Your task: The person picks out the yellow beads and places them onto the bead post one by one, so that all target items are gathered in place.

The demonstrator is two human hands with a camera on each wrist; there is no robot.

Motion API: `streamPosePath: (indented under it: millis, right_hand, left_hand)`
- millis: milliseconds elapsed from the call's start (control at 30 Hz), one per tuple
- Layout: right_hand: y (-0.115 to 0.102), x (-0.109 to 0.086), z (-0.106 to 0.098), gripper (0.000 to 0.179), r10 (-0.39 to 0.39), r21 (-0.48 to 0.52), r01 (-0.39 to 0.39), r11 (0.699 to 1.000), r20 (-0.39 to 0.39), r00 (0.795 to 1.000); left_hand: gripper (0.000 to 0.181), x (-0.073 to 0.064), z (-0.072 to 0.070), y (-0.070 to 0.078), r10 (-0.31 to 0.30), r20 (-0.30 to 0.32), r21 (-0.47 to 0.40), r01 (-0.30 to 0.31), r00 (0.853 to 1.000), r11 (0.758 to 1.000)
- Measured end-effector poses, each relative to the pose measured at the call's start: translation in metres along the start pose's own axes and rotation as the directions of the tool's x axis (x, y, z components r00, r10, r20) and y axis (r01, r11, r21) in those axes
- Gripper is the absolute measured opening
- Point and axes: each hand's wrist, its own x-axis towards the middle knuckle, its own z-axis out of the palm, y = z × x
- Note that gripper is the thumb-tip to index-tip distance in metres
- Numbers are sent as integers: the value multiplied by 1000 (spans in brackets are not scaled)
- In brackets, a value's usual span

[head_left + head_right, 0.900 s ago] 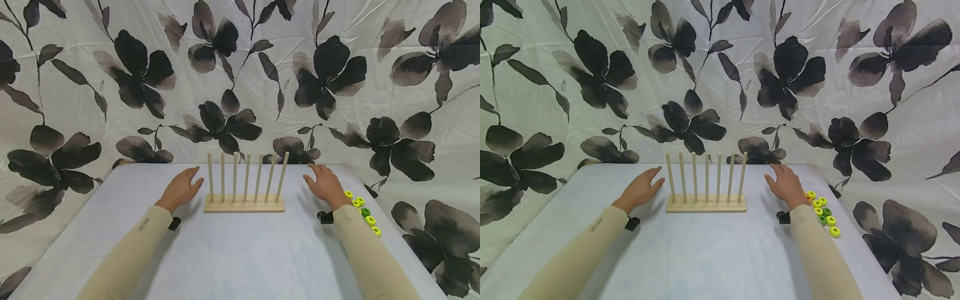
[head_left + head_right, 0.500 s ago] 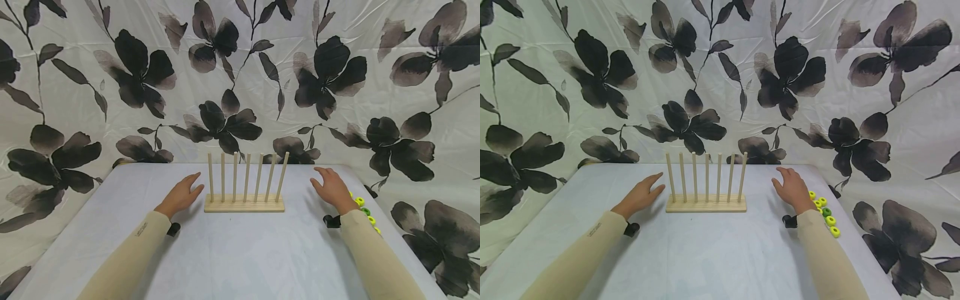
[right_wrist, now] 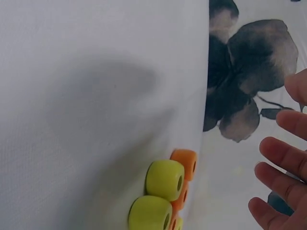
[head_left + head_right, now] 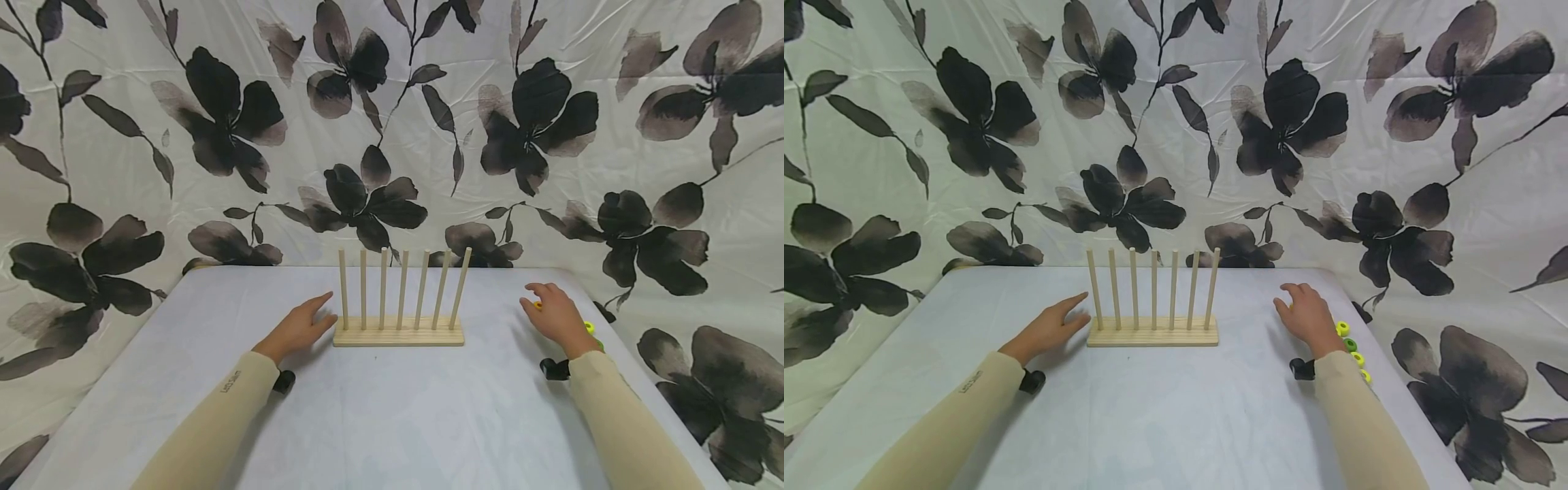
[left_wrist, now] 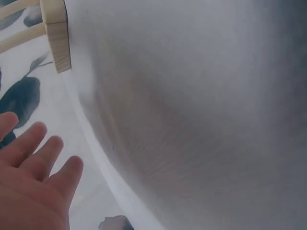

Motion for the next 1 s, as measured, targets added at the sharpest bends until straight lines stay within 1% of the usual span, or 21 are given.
streamPosePath:
  millis: [133,300,400,467,633,733,900,1000]
  right_hand:
    - [5,-2,-1,49,21,8,-21,1000,31,999]
    - [11,-5,-2,47,19,12,-20,1000,50,999]
    - [13,-8,-3,46,16,8,-17,1000,68,998]
    - [15,-9,-4,45,29,6,-30,1000,86,996]
    - [18,-11,-4,43,60,5,-61,998,120,991]
    - [22,-12,-3,43,61,-3,-61,998,132,989]
    - [27,-12,0,40,21,-28,-18,999,129,991]
    - [30,-10,3,37,11,-41,-5,999,133,991]
  left_hand:
    - [69,0,2,-2,-12,52,-34,13,999,999]
    - [69,1,6,-7,1,110,-47,4,994,999]
    - [69,1,8,-9,5,136,-53,2,991,999]
    - [69,2,9,-10,6,149,-60,2,989,998]
    - [71,3,10,-9,20,167,-70,-9,986,998]
    - [71,4,10,-8,25,170,-71,-13,985,997]
    - [73,5,11,-6,25,184,-78,-10,983,997]
    - [73,6,12,-7,27,196,-76,-12,980,997]
